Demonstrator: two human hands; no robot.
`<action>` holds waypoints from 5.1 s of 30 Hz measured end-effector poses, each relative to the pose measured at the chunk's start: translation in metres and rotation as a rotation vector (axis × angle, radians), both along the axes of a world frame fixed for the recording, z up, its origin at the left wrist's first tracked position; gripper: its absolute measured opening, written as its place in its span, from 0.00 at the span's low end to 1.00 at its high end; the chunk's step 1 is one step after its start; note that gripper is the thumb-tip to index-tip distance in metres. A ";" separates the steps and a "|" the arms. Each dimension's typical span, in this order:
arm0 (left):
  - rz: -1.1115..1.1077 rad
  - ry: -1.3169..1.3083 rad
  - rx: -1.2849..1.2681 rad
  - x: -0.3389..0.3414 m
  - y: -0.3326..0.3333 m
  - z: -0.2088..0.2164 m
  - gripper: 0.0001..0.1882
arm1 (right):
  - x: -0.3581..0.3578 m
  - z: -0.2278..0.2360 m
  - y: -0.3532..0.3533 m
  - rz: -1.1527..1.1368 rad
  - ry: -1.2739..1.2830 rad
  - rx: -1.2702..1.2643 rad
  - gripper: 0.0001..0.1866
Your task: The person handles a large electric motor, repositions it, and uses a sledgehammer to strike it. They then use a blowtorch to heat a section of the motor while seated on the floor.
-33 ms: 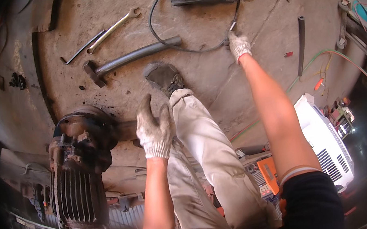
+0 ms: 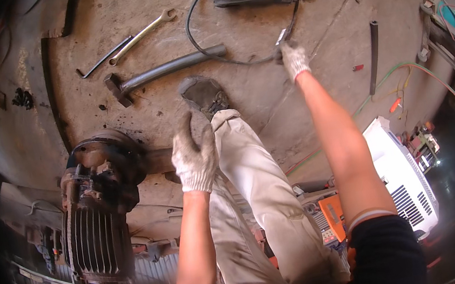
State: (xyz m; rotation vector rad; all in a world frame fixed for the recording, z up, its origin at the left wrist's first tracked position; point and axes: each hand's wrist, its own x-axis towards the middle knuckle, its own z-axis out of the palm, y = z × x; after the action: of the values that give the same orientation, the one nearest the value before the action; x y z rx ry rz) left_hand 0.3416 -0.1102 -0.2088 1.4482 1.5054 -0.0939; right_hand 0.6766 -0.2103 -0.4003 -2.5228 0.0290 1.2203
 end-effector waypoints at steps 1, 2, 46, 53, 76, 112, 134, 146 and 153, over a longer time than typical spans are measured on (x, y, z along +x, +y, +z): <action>0.000 -0.044 0.035 0.007 0.003 -0.004 0.27 | -0.018 0.015 0.003 -0.069 0.126 0.053 0.15; 0.025 -0.069 -0.062 0.015 0.005 -0.007 0.28 | -0.039 0.031 0.003 -0.108 0.234 0.183 0.15; 1.182 -0.549 -0.286 -0.092 0.021 0.037 0.15 | -0.147 0.021 0.117 1.590 -0.365 -0.118 0.29; 1.590 -0.823 -0.492 -0.106 0.011 0.079 0.22 | -0.135 0.013 0.118 1.730 -0.342 -0.029 0.21; 1.347 -0.550 0.090 -0.194 -0.036 0.269 0.10 | -0.308 0.270 0.119 0.790 0.701 0.080 0.19; 0.869 0.264 0.996 -0.265 0.078 0.215 0.08 | -0.371 0.506 0.152 0.964 0.615 0.344 0.25; 0.733 0.194 0.969 -0.271 0.078 0.205 0.13 | -0.430 0.529 0.147 1.352 0.694 0.722 0.17; 0.762 0.223 0.933 -0.272 0.077 0.202 0.15 | -0.449 0.513 0.157 1.343 0.544 0.775 0.32; 0.713 0.276 0.960 -0.277 0.080 0.203 0.15 | -0.448 0.505 0.158 1.398 0.471 0.715 0.28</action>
State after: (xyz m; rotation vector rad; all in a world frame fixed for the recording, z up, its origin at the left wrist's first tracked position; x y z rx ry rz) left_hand 0.0650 -0.0303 -0.0059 1.5095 2.3796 1.0178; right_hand 0.2283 -0.0520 0.1052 -1.3604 -1.8831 1.7093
